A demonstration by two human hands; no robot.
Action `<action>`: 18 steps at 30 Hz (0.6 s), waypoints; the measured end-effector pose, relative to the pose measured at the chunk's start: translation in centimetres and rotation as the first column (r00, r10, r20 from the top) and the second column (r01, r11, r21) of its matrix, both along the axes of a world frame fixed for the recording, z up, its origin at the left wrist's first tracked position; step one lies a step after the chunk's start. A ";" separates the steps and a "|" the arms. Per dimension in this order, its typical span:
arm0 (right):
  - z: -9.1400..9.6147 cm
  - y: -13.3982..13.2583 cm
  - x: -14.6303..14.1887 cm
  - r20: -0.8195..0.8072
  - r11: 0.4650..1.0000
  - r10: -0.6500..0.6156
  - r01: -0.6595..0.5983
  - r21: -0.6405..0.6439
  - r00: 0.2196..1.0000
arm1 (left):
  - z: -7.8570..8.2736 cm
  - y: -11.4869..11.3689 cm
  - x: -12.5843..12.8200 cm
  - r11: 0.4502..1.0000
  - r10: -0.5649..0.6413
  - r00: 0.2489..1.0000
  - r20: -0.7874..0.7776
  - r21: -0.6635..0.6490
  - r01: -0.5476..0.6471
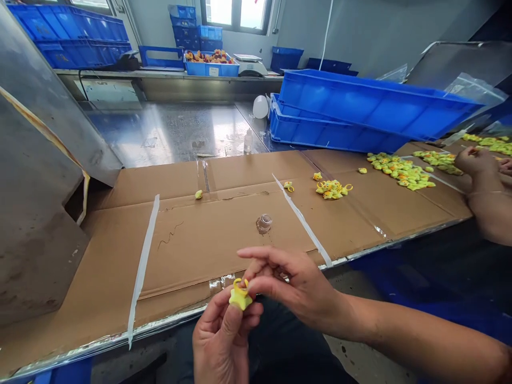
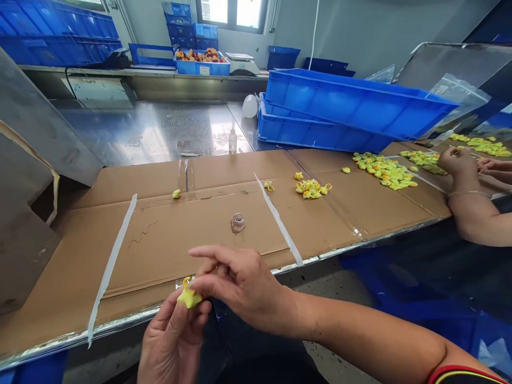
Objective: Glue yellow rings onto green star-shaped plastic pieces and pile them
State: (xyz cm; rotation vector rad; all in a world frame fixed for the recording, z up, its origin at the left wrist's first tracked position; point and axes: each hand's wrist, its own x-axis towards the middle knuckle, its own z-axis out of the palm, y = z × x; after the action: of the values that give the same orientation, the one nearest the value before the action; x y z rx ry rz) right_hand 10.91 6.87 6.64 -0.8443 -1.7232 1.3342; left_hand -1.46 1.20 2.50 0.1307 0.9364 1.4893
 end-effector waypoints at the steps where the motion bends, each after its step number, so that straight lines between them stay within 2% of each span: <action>1: -0.2 0.0 0.0 -0.042 1.000 -0.012 0.011 -0.024 0.999 | 0.0 0.0 -0.1 0.998 -0.016 0.998 0.054 -0.057 0.019; 4: -0.9 -0.5 0.1 -0.113 0.997 -0.014 0.005 -0.074 0.993 | -0.4 -0.2 -0.3 0.992 -0.083 0.978 0.189 -0.082 0.100; 10: -1.7 -1.4 0.3 -0.054 1.000 -0.002 0.000 -0.024 0.999 | -2.2 -0.8 -0.6 0.980 -0.199 0.918 0.343 0.089 0.179; 13: -1.6 -1.6 0.5 -0.003 0.991 -0.016 0.016 0.130 1.000 | -2.5 -1.1 -0.6 0.962 -0.271 0.877 0.397 0.146 0.230; 16: -1.8 -1.9 0.7 0.039 0.937 -0.035 0.019 0.349 0.999 | -2.6 -1.5 -0.5 0.944 -0.329 0.817 0.473 0.186 0.273; 18: -2.0 -2.0 0.8 0.048 0.906 -0.033 0.010 0.423 0.998 | -2.7 -1.7 -0.3 0.936 -0.350 0.782 0.515 0.213 0.279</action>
State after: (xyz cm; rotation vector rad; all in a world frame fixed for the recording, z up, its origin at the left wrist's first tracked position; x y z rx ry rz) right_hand 11.74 4.91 4.66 -0.6493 -1.9428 0.8750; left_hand -1.77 -0.48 -0.16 -0.0501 0.3294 1.1702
